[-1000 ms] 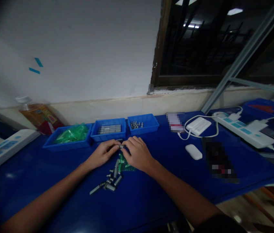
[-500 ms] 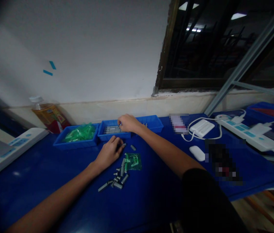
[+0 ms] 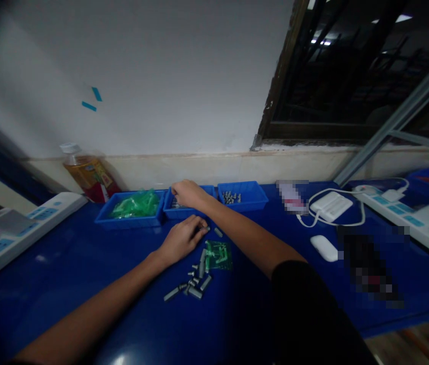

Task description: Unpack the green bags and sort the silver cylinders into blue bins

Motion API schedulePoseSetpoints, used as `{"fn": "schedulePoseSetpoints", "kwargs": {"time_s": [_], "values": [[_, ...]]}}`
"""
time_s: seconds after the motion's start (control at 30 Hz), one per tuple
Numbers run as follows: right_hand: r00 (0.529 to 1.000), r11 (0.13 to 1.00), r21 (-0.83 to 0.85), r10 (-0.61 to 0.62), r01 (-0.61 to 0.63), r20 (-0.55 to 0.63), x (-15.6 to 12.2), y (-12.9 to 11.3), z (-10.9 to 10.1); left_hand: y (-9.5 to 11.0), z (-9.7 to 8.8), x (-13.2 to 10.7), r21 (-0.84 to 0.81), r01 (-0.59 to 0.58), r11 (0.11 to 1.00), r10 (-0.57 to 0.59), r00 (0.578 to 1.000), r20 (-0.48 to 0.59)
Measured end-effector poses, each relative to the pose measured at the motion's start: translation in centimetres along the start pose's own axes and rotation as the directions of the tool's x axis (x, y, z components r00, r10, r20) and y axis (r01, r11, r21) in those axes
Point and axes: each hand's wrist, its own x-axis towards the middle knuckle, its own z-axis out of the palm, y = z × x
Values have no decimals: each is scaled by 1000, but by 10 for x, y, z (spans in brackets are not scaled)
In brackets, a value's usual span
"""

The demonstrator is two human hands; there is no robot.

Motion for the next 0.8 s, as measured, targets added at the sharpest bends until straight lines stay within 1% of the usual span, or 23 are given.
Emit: {"fn": "schedulePoseSetpoints", "kwargs": {"time_s": [0.13, 0.27, 0.37, 0.47, 0.53, 0.6, 0.67, 0.7, 0.73, 0.77, 0.8], "values": [[999, 997, -66, 34, -31, 39, -4, -3, -3, 2, -2, -1, 20, 3, 1000, -3, 1000, 10], [991, 984, -146, 116, -104, 70, -13, -4, -5, 2, -3, -1, 30, 1, 1000, -2, 1000, 15], [984, 975, -170, 155, -139, 84, -17, -3, -5, 2, -3, -1, 25, -6, 1000, 6, 1000, 13], [987, 982, -144, 133, -119, 87, -16, -2, -9, 2, -2, -1, -4, -6, 1000, 6, 1000, -5], [992, 989, -109, 105, -97, 63, -16, -2, -15, 1, -1, -1, -48, -2, 999, 1, 1000, -28], [996, 993, -81, 91, -90, 10, -24, -3, -20, 0, -2, 0, -110, -3, 994, -4, 998, -55], [990, 997, -26, 71, -75, -122, -44, -5, -23, -1, -2, 0, -178, -2, 984, -12, 997, -81], [974, 998, 14, 60, -58, -217, -58, -6, -22, -1, -3, 1, -211, 1, 978, -21, 995, -94], [945, 997, 64, 54, -35, -324, -75, -7, -19, -1, -4, 1, -242, 4, 970, -30, 994, -104], [914, 995, 98, 68, -31, -400, -94, -9, -14, 0, -5, 1, -271, 7, 963, -38, 993, -111], [893, 993, 112, 83, -36, -442, -113, -10, -9, 0, -6, 1, -294, 9, 956, -45, 992, -114]]}}
